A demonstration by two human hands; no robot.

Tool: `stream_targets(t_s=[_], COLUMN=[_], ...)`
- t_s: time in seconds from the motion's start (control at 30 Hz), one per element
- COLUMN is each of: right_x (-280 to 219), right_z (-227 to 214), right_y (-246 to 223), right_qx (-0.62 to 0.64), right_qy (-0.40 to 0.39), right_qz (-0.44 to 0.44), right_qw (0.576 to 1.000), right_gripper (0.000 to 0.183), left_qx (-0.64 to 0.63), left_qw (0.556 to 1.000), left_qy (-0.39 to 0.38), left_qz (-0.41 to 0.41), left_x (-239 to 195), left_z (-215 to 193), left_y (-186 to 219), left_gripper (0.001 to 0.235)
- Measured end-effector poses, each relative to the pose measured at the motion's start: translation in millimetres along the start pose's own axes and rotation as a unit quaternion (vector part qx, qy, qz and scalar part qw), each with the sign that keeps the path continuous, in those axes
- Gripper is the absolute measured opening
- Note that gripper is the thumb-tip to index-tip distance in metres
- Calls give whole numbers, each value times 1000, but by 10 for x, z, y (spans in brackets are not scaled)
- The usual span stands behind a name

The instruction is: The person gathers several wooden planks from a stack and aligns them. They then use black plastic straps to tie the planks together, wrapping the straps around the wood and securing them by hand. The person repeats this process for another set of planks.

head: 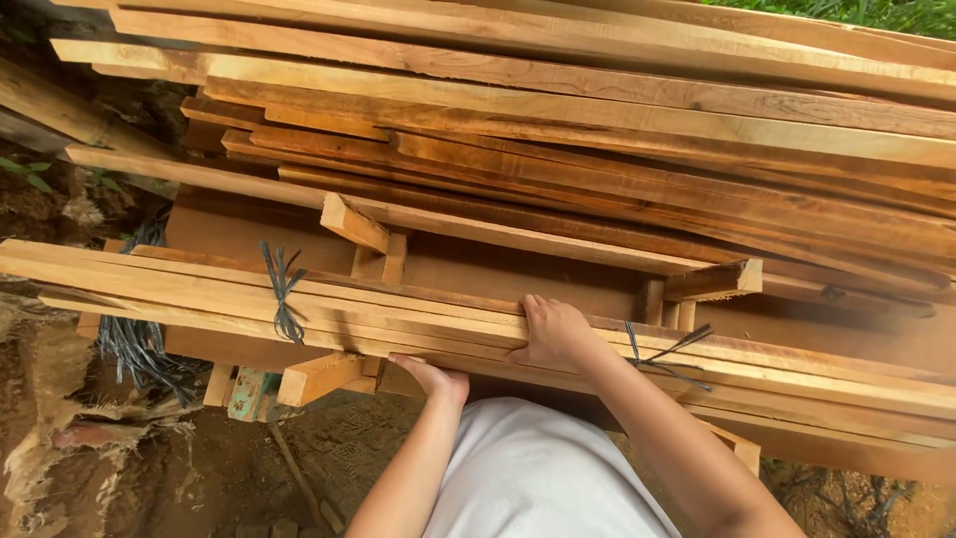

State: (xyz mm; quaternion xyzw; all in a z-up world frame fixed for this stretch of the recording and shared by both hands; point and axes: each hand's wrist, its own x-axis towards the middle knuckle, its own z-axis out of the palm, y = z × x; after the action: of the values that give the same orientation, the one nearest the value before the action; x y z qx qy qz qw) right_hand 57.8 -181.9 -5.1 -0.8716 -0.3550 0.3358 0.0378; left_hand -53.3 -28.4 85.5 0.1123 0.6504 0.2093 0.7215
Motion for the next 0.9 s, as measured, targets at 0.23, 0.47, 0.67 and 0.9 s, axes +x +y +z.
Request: stream_targets(t_s=[0.23, 0.47, 0.67, 0.9], right_x=[-107, -418, -625, -423], right_z=[-219, -466, -848, -392], right_y=[-72, 37, -43, 109], right_qx=[-18, -94, -121, -101], right_qy=[25, 76, 120, 120], right_qz=[-16, 2, 22, 26], right_qw=[999, 993, 985, 987], right_gripper=[95, 92, 91, 87], left_qx=[3, 72, 122, 169], left_qw=[1000, 993, 977, 959], left_qy=[-7, -68, -138, -178], left_qz=[-16, -67, -107, -143], left_x=[390, 896, 1316, 1777], left_z=[35, 252, 461, 164], left_y=[-78, -485, -668, -771], left_gripper=[109, 104, 100, 96])
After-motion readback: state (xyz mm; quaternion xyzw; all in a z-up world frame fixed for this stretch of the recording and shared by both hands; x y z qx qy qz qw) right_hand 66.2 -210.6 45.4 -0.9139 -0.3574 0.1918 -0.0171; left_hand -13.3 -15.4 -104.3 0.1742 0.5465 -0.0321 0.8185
